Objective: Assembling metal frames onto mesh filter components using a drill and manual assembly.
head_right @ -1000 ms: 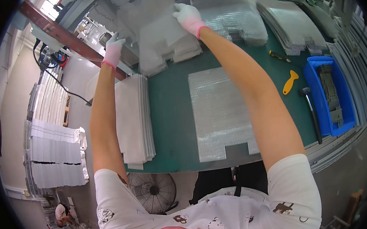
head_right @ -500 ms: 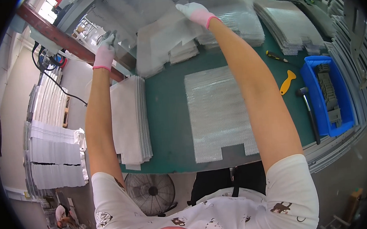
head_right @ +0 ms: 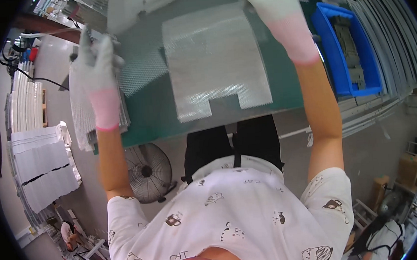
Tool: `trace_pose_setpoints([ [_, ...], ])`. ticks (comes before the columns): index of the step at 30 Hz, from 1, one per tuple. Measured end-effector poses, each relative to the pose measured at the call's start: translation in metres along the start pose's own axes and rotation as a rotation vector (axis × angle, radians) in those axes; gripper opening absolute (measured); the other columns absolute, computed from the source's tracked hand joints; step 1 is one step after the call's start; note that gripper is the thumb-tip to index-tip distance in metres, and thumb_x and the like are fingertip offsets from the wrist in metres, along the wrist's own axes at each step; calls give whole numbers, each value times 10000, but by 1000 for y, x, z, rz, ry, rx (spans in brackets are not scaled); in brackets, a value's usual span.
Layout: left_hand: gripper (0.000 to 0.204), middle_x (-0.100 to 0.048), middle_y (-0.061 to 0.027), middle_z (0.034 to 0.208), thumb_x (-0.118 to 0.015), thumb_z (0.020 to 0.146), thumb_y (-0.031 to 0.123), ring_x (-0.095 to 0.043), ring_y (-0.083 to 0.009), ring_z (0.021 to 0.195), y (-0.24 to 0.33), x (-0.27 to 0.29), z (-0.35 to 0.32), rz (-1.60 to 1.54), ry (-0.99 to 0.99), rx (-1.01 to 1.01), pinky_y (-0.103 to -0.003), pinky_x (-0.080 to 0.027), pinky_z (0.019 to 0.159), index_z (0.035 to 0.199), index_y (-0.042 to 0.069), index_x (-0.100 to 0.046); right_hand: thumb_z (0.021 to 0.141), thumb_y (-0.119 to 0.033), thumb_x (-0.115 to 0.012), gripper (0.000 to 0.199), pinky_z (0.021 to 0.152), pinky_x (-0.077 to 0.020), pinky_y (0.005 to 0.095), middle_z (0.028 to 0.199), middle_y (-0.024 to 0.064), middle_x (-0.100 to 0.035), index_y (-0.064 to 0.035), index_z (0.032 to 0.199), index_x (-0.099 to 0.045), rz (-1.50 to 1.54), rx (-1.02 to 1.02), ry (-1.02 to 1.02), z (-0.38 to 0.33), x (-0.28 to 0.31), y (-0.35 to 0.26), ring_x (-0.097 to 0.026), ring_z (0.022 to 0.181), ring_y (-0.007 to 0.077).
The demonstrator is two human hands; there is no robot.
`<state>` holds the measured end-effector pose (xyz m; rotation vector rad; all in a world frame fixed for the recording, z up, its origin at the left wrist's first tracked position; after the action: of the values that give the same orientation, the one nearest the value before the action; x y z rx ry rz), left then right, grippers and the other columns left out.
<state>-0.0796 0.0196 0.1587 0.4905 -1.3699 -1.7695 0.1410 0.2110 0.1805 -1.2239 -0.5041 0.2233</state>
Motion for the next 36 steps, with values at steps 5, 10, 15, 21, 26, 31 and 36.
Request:
trace_pose_setpoints([
  [5,665,-533,6,711,-659,878,124,-494,-35,540,-47,-37,-86,-23,-163,230,-176,-432,480,1436,5,-318,875,-130,-602,346,530,-380,162,797,-25,-576,-3,1196,-605,-75,-175,39,-80,52,67,-490,599,9],
  [10,663,-518,24,684,-662,875,151,-469,-31,547,-85,-52,-105,91,-267,317,-183,-442,521,1437,28,-333,864,-145,-626,366,623,-459,193,967,56,-655,3,1197,-598,-61,-357,7,-107,45,129,-554,725,49],
  [15,655,-519,17,674,-665,868,157,-477,-38,565,-100,-45,-101,171,-264,320,-196,-448,551,1429,29,-352,868,-170,-624,390,730,-478,223,1032,90,-665,9,1211,-581,-84,-302,-45,-105,30,152,-591,844,94],
  [21,647,-541,4,670,-662,866,174,-508,-53,576,-105,-47,-91,295,-284,312,-222,-463,571,1428,55,-365,860,-207,-626,390,802,-477,234,994,97,-677,-7,1194,-594,-166,-375,-72,-99,23,165,-625,899,126],
  [26,634,-554,-7,666,-654,868,178,-521,-69,554,-114,-49,-91,370,-278,280,-243,-470,563,1426,71,-372,850,-213,-628,386,805,-490,267,998,127,-680,-13,1179,-601,-263,-332,-53,-95,19,183,-645,909,169],
  [31,624,-578,-13,679,-647,868,154,-516,-74,530,-118,-53,-96,435,-289,242,-254,-465,545,1426,81,-377,818,-224,-648,398,817,-498,290,1005,165,-681,-34,1166,-616,-238,-234,-9,-101,19,181,-664,908,218],
  [36,628,-581,-30,670,-657,860,166,-516,-87,518,-127,-50,-106,367,-260,325,-259,-454,536,1422,84,-387,845,-256,-614,390,858,-492,317,1008,149,-686,-53,1178,-613,-358,-403,-54,-109,14,176,-658,941,263],
])
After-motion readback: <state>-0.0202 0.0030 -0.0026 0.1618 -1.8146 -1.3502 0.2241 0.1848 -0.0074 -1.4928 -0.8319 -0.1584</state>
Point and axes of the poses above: each hand's wrist, its own z-axis towards the middle knuckle, its own x-axis out of the back of the hand, y = z × x, the point moved 5 cm from there along z, towards the middle knuckle
